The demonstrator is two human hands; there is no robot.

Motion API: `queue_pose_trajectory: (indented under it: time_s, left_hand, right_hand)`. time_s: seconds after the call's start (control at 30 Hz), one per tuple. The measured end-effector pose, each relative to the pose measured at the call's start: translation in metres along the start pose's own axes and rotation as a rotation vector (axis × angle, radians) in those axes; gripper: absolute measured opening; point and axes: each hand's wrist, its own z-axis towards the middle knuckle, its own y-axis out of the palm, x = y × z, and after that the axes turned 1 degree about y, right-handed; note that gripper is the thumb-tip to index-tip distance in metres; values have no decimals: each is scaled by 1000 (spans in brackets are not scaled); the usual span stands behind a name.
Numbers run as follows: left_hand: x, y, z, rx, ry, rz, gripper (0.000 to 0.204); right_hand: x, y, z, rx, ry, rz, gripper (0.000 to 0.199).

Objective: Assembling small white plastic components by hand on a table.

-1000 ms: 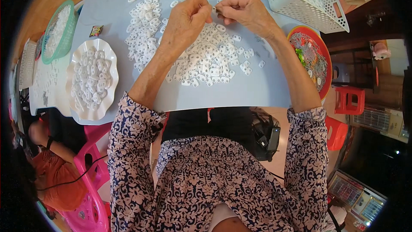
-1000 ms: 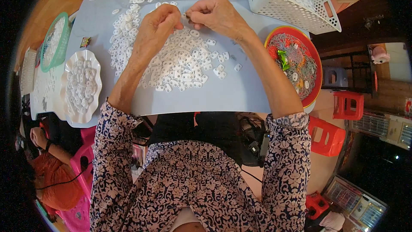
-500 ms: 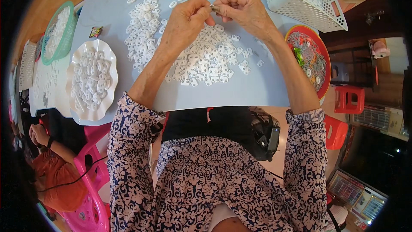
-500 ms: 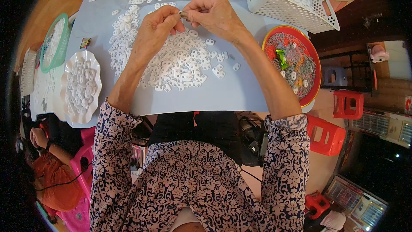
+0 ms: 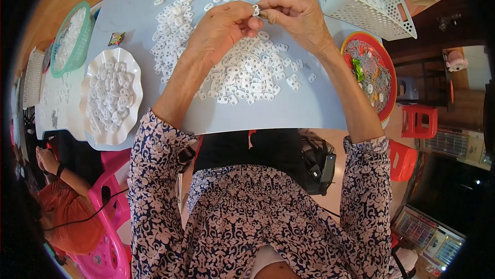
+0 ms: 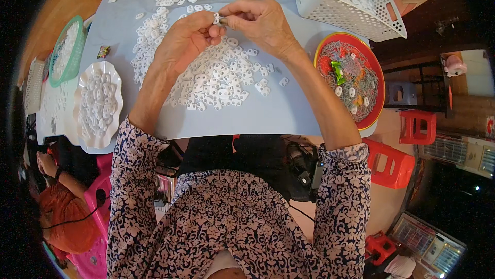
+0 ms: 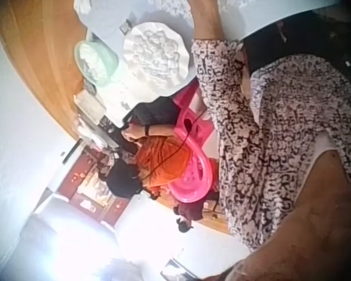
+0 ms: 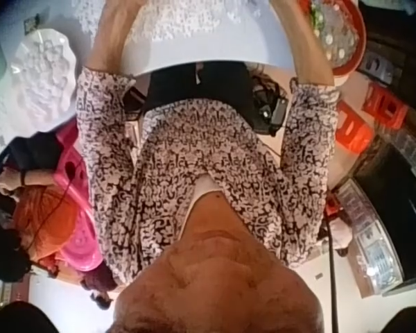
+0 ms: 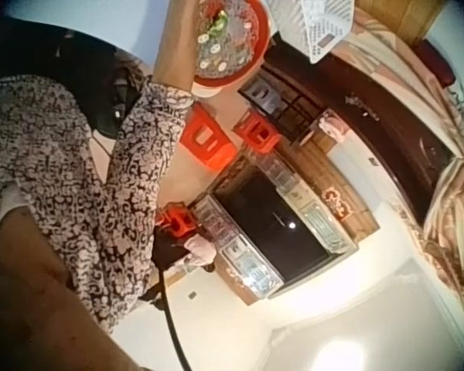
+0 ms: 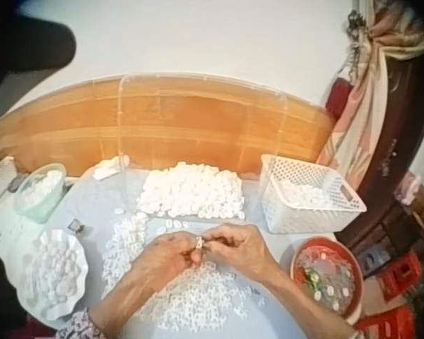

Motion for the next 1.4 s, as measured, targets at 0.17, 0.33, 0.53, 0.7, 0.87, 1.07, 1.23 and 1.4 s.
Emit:
queue_pose_trajectory:
  time_s: [0.17, 0.33, 0.53, 0.7, 0.87, 1.07, 1.23, 1.4]
  left_hand:
    - [-4, 6, 0, 126, 101, 161, 19]
    - [-1, 13, -3, 80, 175, 551, 19]
    - [-2, 13, -6, 94, 177, 448, 21]
    - [-4, 11, -8, 92, 178, 385, 23]
    - [-4, 12, -8, 127, 143, 447, 24]
    - [-6, 13, -7, 112, 143, 436, 24]
    - [-6, 12, -9, 74, 142, 476, 25]
    - [-7, 11, -7, 93, 152, 474, 25]
  right_hand:
    - [-5, 3, 0, 66, 173, 69, 14]
    - [-17, 0, 8, -11, 206, -118, 16]
    - [-14, -35, 5, -25, 270, -434, 20]
    - [-10, -68, -19, -162, 240, -714, 13]
    - [-1, -69, -33, -273, 26, -819, 9]
    - [4, -62, -31, -304, -169, -991, 5]
    - [0, -50, -21, -334, -12, -1128, 5]
    - [-10, -34, -14, -222, 93, -883, 5]
